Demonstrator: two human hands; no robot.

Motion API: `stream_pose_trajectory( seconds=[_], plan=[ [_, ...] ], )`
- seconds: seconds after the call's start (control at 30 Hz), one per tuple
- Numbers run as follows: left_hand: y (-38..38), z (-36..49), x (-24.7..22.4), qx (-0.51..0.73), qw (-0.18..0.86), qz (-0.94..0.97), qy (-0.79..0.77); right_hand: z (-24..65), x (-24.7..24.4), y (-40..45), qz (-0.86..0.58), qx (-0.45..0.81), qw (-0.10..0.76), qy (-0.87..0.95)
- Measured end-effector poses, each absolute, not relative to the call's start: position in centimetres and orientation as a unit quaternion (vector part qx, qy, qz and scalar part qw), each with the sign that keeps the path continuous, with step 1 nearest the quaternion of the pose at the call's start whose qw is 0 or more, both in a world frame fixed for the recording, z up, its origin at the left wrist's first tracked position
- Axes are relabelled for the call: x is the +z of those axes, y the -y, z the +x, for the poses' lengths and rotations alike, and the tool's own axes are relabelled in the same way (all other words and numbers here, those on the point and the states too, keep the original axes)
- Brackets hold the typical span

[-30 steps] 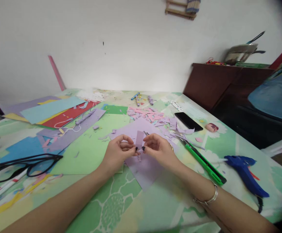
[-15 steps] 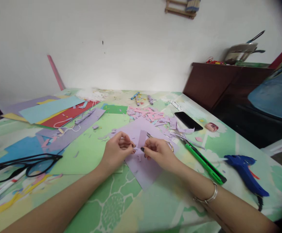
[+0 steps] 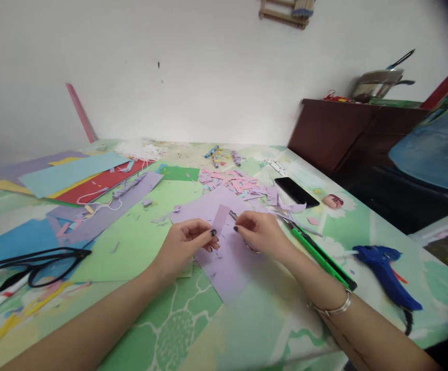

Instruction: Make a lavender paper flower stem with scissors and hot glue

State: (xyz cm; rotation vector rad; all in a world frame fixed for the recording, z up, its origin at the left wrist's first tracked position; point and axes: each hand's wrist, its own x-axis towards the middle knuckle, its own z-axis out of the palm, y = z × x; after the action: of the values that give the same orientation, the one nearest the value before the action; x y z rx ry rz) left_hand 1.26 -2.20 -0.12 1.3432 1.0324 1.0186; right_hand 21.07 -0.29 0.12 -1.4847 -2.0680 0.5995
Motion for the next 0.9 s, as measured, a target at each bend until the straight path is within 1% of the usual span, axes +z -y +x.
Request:
stream_pose_trajectory(
  seconds=[0.03,0.1,0.3,0.37,0.43,0.6,0.77,0.83,0.9],
  plan=[
    [2.1,1.2,-0.1,0.432,0.561,0.555,-0.437,21.7,0.3,-0.1,-0.579,0.162,0.207,0.772],
    [2.0,1.2,-0.2,0.436,0.586,0.525,-0.436,22.8,0.5,-0.6,-0.605,0.129,0.158,0.770],
    [2.0,1.1,-0.3,0.459,0.599,0.483,-0.444,23.3,0.2,-0.6,-0.621,0.157,0.138,0.756],
    [2.0,0.9,-0.1,0.468,0.597,0.481,-0.440,23.2,0.2,-0.5,-0.630,0.170,0.151,0.742],
    [2.0,0.7,0.1,0.474,0.591,0.479,-0.444,23.2,0.1,-0.4,-0.632,0.201,0.182,0.726],
    [1.7,0.5,0.5,0.497,0.581,0.457,-0.455,23.1,0.5,-0.2,-0.595,0.337,0.262,0.681],
    [1.6,0.3,0.6,0.542,0.576,0.417,-0.447,22.3,1.9,0.8,-0.516,0.423,0.376,0.644],
    [1.8,0.3,0.7,0.546,0.584,0.408,-0.441,21.9,2.1,1.3,-0.487,0.457,0.375,0.642],
    [1.9,0.4,0.8,0.543,0.594,0.402,-0.436,21.6,2.1,1.8,-0.483,0.471,0.339,0.656]
  ],
)
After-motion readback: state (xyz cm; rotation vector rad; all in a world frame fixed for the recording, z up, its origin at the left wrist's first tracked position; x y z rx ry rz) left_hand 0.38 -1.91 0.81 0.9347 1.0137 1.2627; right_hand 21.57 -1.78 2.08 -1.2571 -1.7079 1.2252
